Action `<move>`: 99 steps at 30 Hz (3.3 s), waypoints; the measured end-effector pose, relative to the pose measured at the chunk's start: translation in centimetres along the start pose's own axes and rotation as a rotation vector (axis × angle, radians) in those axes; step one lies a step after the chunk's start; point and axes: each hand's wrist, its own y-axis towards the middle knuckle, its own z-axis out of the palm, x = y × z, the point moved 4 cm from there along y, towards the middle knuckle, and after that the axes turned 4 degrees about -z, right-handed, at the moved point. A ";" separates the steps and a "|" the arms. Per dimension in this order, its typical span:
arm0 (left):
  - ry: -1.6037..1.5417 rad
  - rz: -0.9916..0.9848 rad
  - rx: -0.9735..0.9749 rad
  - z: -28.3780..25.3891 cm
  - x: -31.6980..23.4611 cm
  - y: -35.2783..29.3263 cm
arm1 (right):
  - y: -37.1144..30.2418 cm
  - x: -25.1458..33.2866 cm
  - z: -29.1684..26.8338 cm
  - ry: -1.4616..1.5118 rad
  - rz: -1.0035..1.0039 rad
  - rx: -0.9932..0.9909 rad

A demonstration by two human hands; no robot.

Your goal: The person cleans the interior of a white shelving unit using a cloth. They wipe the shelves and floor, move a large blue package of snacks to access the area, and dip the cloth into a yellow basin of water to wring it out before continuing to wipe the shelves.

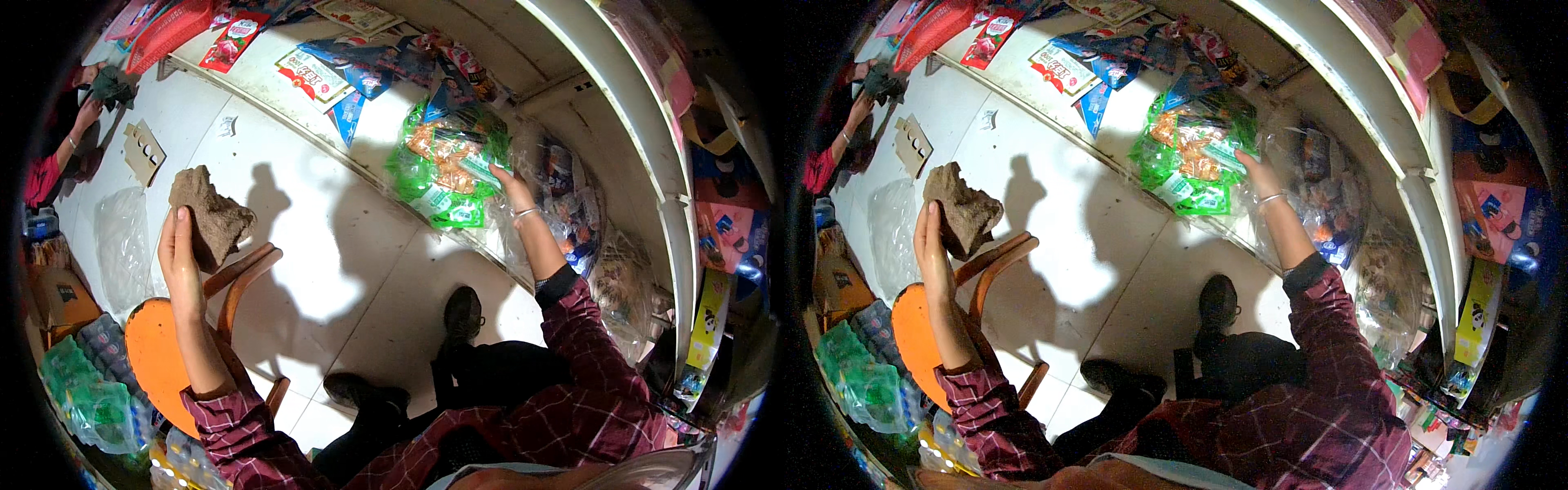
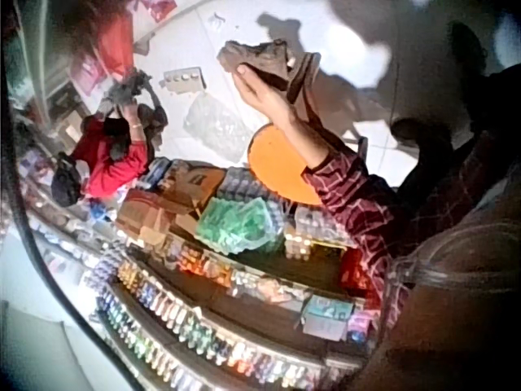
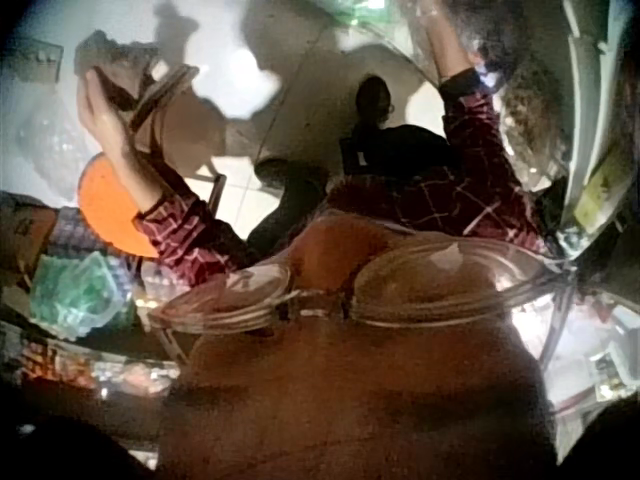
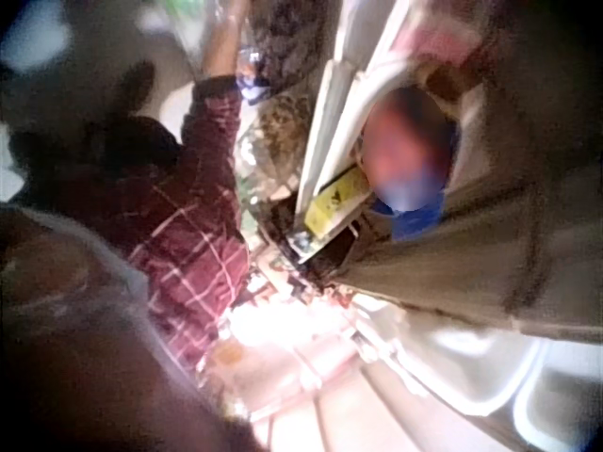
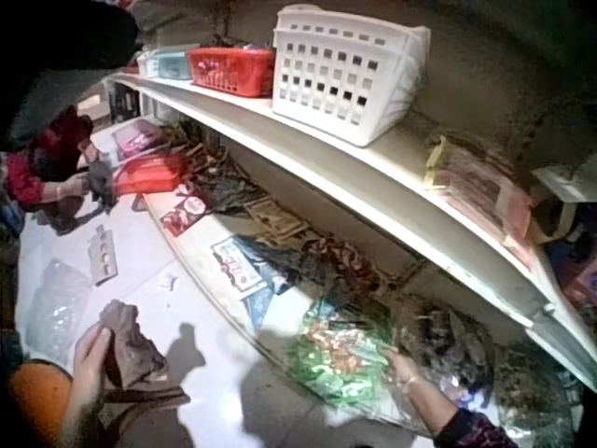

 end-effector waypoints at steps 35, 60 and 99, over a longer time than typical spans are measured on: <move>0.338 0.552 0.524 10.0 -11.3 -11.8 | -22.0 8.4 17.0 0.007 -0.812 0.980; -0.707 0.399 0.595 11.3 -14.3 -17.9 | -16.9 -1.3 14.4 0.086 -0.472 0.828; 0.017 -0.160 0.368 4.8 -1.7 3.9 | -6.7 -2.9 2.7 -1.270 -0.264 0.058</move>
